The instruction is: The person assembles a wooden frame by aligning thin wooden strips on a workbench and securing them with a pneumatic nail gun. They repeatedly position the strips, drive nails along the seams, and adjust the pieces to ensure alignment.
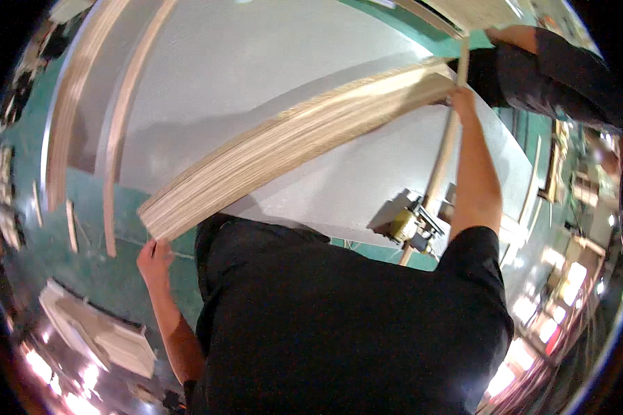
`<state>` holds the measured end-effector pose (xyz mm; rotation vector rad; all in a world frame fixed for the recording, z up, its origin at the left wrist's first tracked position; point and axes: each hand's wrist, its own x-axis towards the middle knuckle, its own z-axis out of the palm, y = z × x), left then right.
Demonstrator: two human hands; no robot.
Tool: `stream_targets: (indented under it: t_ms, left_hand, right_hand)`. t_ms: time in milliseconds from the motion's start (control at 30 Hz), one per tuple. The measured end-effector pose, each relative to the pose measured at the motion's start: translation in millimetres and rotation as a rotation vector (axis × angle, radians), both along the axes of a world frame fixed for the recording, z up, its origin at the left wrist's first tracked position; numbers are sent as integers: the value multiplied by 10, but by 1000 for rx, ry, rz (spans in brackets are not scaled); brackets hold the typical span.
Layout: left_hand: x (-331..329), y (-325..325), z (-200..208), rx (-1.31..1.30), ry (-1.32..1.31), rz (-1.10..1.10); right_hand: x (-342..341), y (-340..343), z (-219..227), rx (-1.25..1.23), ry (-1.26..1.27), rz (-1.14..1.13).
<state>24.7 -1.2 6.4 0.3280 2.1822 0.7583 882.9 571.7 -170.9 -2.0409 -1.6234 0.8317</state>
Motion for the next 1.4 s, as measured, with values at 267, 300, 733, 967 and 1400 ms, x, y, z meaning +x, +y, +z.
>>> stream_targets:
  t_ms: [267, 300, 733, 967, 1400]
  left_hand:
    - [-26, -172, -234, 208, -53, 235]
    - [-40, -41, -398, 210, -79, 216]
    - [-103, -211, -471, 286, -13, 252]
    - [-94, -174, -380, 263, -27, 280]
    - [-205, -59, -420, 275, -132, 173]
  right_hand:
    - [-1202, -614, 923, 19, -221, -279]
    - [-713, -602, 843, 49, -207, -272]
    - [-1117, -589, 990, 68, -255, -234]
    - [-1237, -597, 1067, 44, -294, -233]
    - [-1124, -581, 854, 29, -485, -150]
